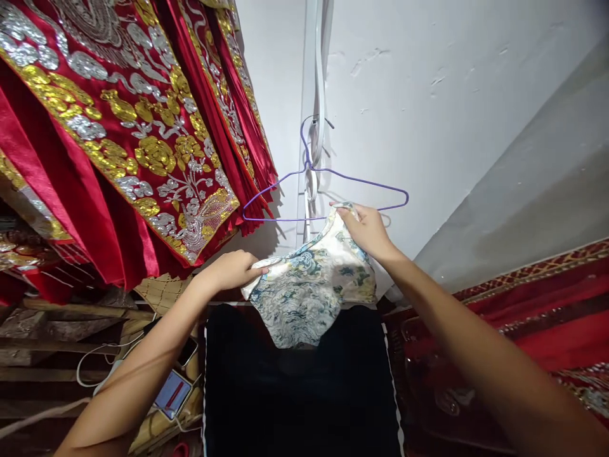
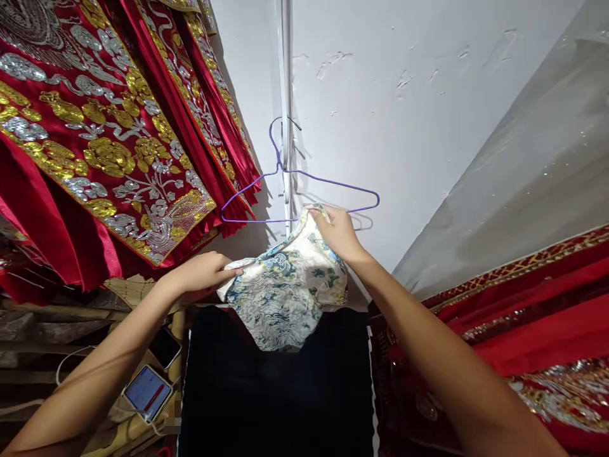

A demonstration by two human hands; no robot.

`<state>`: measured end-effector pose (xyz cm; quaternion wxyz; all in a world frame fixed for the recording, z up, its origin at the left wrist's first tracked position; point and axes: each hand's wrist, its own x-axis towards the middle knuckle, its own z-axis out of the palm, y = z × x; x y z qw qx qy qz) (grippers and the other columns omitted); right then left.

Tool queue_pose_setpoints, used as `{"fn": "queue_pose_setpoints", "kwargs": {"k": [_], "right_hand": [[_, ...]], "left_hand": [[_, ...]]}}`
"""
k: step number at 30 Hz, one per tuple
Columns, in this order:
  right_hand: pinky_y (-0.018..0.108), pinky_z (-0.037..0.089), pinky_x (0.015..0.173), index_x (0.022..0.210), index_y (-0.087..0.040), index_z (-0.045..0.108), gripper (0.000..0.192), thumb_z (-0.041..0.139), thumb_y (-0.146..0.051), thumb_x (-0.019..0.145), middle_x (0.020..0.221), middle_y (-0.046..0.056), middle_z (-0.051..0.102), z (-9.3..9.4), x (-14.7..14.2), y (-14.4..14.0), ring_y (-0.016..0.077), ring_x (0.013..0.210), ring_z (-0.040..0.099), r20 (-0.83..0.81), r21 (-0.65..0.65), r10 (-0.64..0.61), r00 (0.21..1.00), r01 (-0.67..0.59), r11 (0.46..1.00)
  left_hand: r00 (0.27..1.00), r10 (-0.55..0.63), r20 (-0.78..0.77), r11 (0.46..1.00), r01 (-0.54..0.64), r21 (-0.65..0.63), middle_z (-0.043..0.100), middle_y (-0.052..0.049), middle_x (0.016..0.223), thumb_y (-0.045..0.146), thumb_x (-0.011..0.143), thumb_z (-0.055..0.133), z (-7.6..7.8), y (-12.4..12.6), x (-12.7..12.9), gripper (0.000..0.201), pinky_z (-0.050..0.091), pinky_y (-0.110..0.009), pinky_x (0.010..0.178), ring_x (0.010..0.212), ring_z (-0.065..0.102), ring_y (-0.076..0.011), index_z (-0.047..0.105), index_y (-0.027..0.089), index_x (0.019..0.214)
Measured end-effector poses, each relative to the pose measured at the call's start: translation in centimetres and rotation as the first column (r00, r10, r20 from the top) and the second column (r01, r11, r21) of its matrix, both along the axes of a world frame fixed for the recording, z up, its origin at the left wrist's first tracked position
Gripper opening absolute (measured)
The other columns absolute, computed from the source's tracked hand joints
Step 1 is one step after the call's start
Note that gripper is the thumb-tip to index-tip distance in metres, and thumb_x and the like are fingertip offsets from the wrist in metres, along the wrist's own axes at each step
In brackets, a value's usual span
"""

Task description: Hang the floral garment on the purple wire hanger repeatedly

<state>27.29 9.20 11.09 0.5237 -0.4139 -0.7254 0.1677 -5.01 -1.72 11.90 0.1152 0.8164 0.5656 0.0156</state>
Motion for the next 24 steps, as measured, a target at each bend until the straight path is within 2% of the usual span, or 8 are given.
{"fn": "queue_pose_setpoints", "kwargs": {"k": [3,5,9,13,18,22,24], "right_hand": [[0.028,0.028,0.056,0.06,-0.021,0.044,0.044,0.054,-0.05,0.092,0.056,-0.002,0.039,-0.6,-0.1,0.1,0.0138,0.057,0.037,0.194,-0.026,-0.002,0.981,0.007,1.0],[0.028,0.024,0.056,0.059,-0.021,0.037,0.045,0.055,-0.048,0.091,0.055,-0.004,0.031,-0.4,0.2,-0.3,0.0124,0.056,0.031,0.225,-0.007,-0.043,0.973,0.046,0.999],[0.028,0.021,0.056,0.06,-0.021,0.034,0.043,0.055,-0.043,0.09,0.058,-0.004,0.028,1.1,1.3,-2.1,0.0116,0.057,0.03,0.185,0.007,-0.1,0.978,0.1,0.995],[0.028,0.02,0.055,0.058,-0.021,0.031,0.043,0.057,-0.039,0.087,0.057,-0.003,0.026,2.6,1.8,-3.3,0.0109,0.056,0.028,0.207,0.002,-0.139,0.968,0.142,0.99],[0.028,0.021,0.055,0.058,-0.021,0.032,0.042,0.057,-0.04,0.087,0.058,-0.004,0.027,2.5,1.8,-3.4,0.0109,0.057,0.029,0.207,-0.061,-0.081,0.975,0.095,0.994],[0.028,0.023,0.057,0.06,-0.021,0.035,0.042,0.056,-0.041,0.09,0.06,-0.003,0.029,2.2,1.8,-3.7,0.0114,0.06,0.031,0.198,-0.099,0.0,0.98,0.02,0.995],[0.028,0.023,0.058,0.06,-0.02,0.034,0.044,0.056,-0.043,0.091,0.061,-0.003,0.03,2.2,1.7,-4.0,0.0113,0.06,0.031,0.192,-0.114,0.04,0.981,-0.018,0.993]], "left_hand": [[0.987,0.091,-0.129,0.992,-0.1,-0.071,0.069,-0.012,0.078,0.063,0.096,0.037,0.4,-0.2,-0.4,0.058,0.034,-0.031,0.059,0.064,0.06,-0.0219,0.065,0.018,0.072],[0.982,0.124,-0.145,0.988,-0.136,-0.076,0.071,-0.014,0.087,0.057,0.097,0.037,0.4,0.2,-0.5,0.053,0.038,-0.032,0.063,0.071,0.063,-0.0239,0.069,0.018,0.081],[0.987,0.131,-0.092,0.991,-0.129,0.026,0.073,-0.017,0.094,0.05,0.097,0.037,0.2,1.8,-1.3,0.051,0.047,-0.037,0.082,0.094,0.064,-0.0302,0.074,0.016,0.088],[0.991,0.123,-0.052,0.98,-0.113,0.162,0.073,-0.017,0.101,0.04,0.097,0.038,0.4,3.1,-1.5,0.046,0.045,-0.048,0.101,0.106,0.059,-0.034,0.076,0.015,0.089],[0.998,0.038,0.049,0.882,-0.056,0.468,0.062,-0.017,0.137,0.027,0.096,0.039,0.9,3.6,-1.1,0.04,0.037,-0.048,0.118,0.129,0.049,-0.0331,0.071,0.014,0.077],[0.991,0.055,0.118,0.813,-0.113,0.571,0.06,-0.018,0.136,0.026,0.095,0.044,1.5,2.9,-1.0,0.031,0.038,-0.051,0.119,0.134,0.048,-0.0337,0.065,0.015,0.074],[0.992,-0.01,0.129,0.77,-0.074,0.634,0.057,-0.017,0.139,0.026,0.094,0.046,2.4,2.3,-0.6,0.027,0.037,-0.053,0.118,0.139,0.043,-0.0343,0.062,0.017,0.074]]}}
